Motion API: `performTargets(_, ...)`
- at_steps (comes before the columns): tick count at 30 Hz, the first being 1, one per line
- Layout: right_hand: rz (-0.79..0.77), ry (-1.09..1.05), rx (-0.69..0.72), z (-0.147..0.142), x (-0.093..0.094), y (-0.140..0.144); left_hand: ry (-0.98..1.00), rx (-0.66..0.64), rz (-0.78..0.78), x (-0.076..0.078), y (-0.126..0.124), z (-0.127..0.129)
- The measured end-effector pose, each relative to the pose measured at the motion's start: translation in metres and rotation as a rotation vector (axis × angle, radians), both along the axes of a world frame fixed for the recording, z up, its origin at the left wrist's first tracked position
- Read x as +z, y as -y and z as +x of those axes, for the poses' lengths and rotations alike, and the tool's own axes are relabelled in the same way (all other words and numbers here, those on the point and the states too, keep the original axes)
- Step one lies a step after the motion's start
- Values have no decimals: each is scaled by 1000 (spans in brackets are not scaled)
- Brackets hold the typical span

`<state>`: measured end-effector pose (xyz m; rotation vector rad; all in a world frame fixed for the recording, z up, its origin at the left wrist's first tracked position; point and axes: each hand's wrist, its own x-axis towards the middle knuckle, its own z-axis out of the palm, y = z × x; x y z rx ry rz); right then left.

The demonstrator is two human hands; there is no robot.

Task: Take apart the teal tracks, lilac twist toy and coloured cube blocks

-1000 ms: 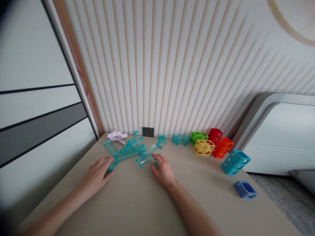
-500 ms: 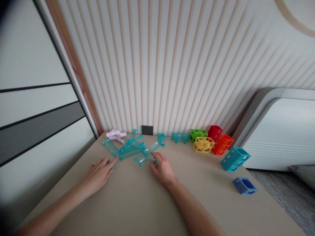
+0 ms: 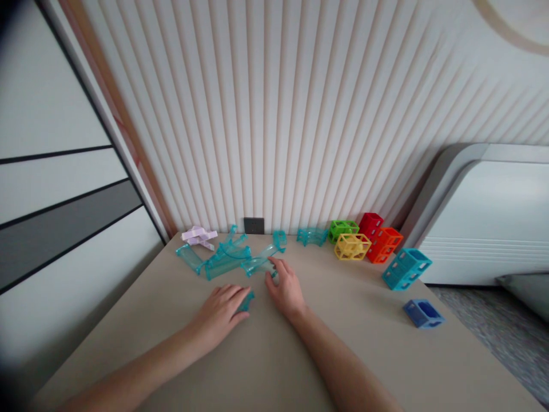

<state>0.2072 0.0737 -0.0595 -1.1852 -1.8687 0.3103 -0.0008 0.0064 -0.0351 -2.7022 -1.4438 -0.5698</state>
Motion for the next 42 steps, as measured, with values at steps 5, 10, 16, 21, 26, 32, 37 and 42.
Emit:
performTargets(5,36,-119,-126,2,-1,-3,17,-79,30,0,-22,51)
performTargets(10,29,-136,-153,3,1,-3,51,-107,16,-1,-29,38)
performTargets(16,-2,-77,-147,9,5,2,292,-111,6,3,-29,-22)
performTargets(21,-19,77,40,12,12,25,489,-3,62,3,-23,-39)
performTargets(26,-88,136,159,9,14,35,342,-48,-31,-10,-17,-22)
performTargets(32,-164,145,153,10,12,32,355,-2,-126,-28,-17,-8)
performTargets(37,-188,217,166,8,17,35,389,35,-130,-33,-20,-9)
performTargets(42,-196,267,172,7,23,36,398,43,-102,-33,-23,-10)
